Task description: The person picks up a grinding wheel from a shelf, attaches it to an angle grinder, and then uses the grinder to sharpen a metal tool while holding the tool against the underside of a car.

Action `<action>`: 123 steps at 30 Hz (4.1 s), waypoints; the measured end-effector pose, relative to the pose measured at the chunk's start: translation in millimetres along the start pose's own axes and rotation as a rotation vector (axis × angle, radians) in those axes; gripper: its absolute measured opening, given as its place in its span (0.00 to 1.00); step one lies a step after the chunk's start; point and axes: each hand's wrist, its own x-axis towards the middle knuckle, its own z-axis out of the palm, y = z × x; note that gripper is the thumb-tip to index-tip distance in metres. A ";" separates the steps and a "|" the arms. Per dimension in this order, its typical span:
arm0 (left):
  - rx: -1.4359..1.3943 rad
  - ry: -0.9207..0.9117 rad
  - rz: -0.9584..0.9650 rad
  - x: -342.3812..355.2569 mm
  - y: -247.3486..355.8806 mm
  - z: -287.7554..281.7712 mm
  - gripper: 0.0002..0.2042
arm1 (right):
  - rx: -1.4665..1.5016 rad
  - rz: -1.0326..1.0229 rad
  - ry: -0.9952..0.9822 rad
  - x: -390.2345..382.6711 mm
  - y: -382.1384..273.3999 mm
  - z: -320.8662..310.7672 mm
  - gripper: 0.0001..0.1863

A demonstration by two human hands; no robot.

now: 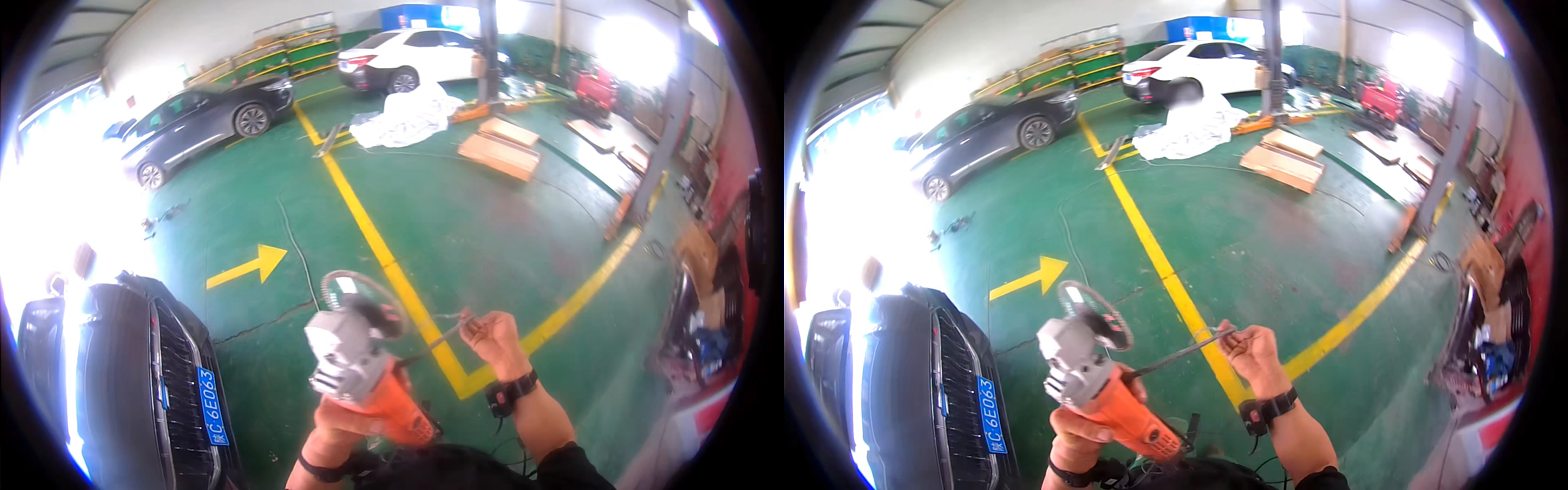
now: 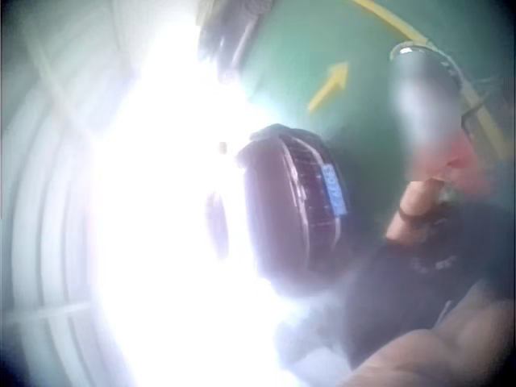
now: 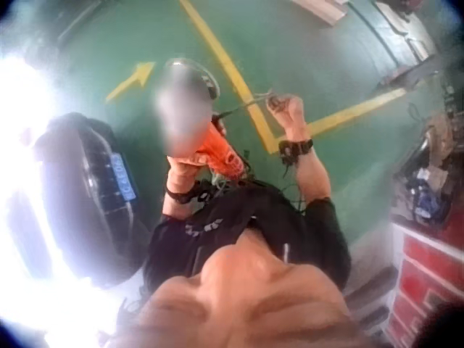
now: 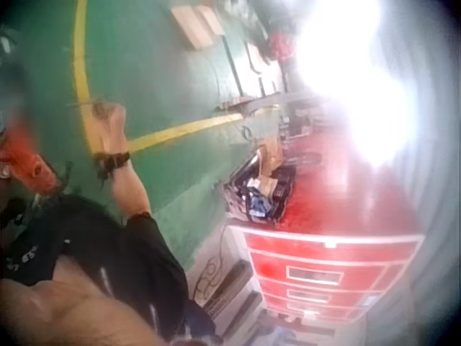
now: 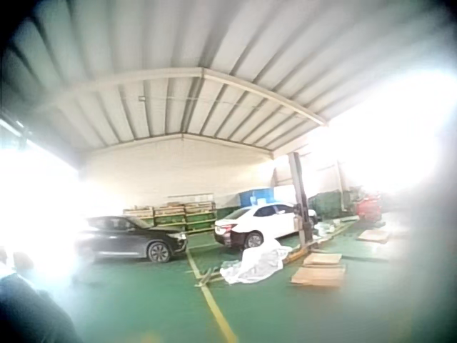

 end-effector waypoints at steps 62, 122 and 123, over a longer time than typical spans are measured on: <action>0.295 0.721 0.550 1139.9 575.1 -940.0 0.38 | -1.527 -0.881 -0.145 1564.9 -111.6 566.6 0.12; -0.102 0.028 -0.369 2576.3 1239.6 -1655.6 0.43 | -0.861 -0.370 -0.121 3056.6 -4.2 1191.9 0.17; -0.130 0.028 -0.407 2599.7 1243.6 -1662.7 0.42 | -0.922 -0.384 -0.090 3077.2 -13.9 1195.7 0.17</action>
